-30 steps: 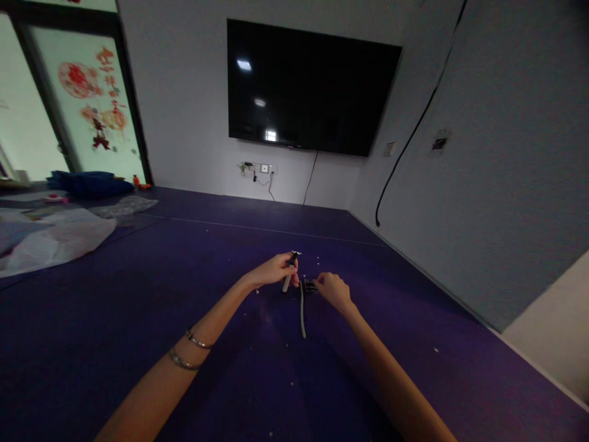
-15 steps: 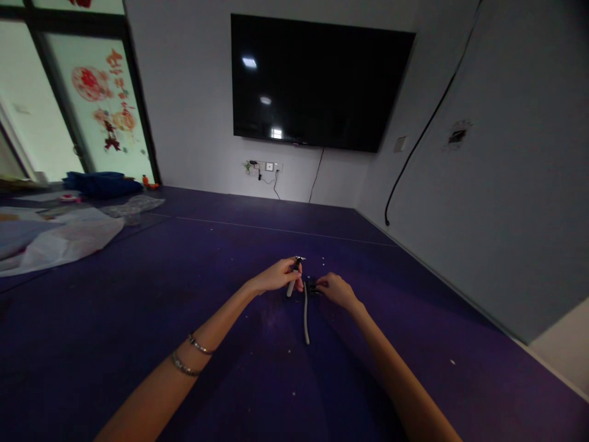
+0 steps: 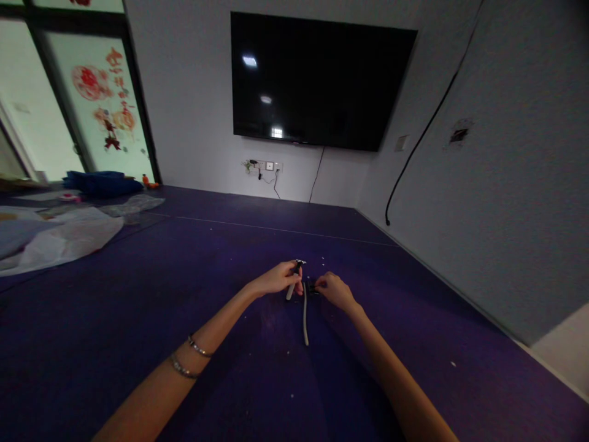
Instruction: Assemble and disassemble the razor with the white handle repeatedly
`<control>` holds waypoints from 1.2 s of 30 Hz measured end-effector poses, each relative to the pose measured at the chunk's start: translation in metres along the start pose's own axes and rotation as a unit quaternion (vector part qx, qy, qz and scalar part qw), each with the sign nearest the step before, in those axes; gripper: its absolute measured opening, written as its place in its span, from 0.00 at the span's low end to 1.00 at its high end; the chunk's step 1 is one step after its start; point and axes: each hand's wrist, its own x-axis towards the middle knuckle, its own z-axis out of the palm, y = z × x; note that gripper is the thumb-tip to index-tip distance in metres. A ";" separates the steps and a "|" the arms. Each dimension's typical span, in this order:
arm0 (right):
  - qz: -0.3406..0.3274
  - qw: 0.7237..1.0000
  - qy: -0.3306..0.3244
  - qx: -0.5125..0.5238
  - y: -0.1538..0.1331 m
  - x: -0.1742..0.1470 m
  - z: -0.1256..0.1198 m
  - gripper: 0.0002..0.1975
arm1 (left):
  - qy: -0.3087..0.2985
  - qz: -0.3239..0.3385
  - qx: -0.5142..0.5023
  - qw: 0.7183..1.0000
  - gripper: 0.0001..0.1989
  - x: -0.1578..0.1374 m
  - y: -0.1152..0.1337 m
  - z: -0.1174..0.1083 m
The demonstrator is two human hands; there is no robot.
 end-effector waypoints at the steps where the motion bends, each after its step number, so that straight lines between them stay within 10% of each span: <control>1: -0.004 1.000 0.006 0.006 0.001 0.001 0.000 0.08 | -0.001 0.001 0.001 1.000 0.04 0.000 0.000 0.000; 20: 0.063 0.958 0.033 0.279 0.009 0.012 -0.004 0.18 | -0.009 -0.012 -0.014 1.000 0.08 -0.001 -0.007 0.002; 36: -0.077 0.938 0.070 0.330 -0.027 -0.007 -0.069 0.13 | 0.151 0.046 0.089 0.983 0.13 0.003 -0.016 0.027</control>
